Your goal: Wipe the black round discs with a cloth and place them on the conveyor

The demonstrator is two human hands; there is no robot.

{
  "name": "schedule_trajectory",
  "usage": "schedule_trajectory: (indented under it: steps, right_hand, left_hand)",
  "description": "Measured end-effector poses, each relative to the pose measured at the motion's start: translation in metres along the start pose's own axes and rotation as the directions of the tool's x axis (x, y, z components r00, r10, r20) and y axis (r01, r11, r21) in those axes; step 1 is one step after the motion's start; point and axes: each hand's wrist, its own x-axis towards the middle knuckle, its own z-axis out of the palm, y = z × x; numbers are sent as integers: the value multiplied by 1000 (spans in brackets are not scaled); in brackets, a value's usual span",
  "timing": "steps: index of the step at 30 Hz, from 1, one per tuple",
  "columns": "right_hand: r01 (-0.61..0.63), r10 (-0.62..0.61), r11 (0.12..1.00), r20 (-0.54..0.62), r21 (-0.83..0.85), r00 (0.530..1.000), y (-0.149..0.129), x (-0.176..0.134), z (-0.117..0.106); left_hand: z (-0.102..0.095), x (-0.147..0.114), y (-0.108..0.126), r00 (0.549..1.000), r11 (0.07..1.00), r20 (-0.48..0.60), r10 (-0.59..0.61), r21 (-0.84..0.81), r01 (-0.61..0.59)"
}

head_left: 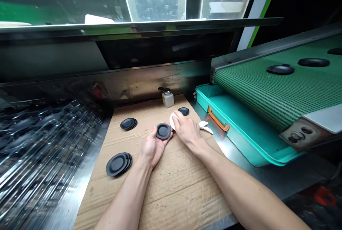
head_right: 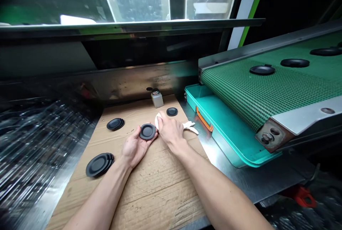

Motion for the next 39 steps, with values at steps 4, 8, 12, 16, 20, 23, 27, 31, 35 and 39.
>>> schedule_trajectory:
  steps: [4,8,12,16,20,23,27,31,35,39]
  right_hand:
    - [108,-145,908,62,405,987,14,5,-6]
    - [82,-207,836,172,543,963,15,5,4]
    - [72,-214,791,165,607,963,5,4,13]
    - [109,-275,793,193,599,942,0,0,10]
    - [85,-228,850,217,520,949,6,-1,3]
    - [107,-200,853,131,511,971,3,0,3]
    - [154,-325,843,260,516,909,3,1,-1]
    - [138,-243,927,277,349,930,7,1,-12]
    - [213,-287,902,152,377,946,0,-2,-13]
    - [237,-416,862,359,448,835,2,-5,-14]
  left_hand:
    - [-5,4,4,999,997,-39,12,-79,-15]
    - [-2,2,0,1000,999,-15,10,-41,-11]
    - [2,-2,-5,997,998,71,22,49,-26]
    - [1,-1,-3,1000,1000,14,21,-1,-21]
    - [1,0,-3,1000,1000,-15,22,2,-22]
    - [1,-2,-4,998,998,32,51,39,-52]
    - [1,-3,-4,999,999,39,35,19,-36]
    - [1,-3,-4,1000,1000,16,18,24,-19]
    - [2,-2,-5,1000,999,18,24,32,-25]
    - [-3,2,3,1000,999,-12,-17,-41,17]
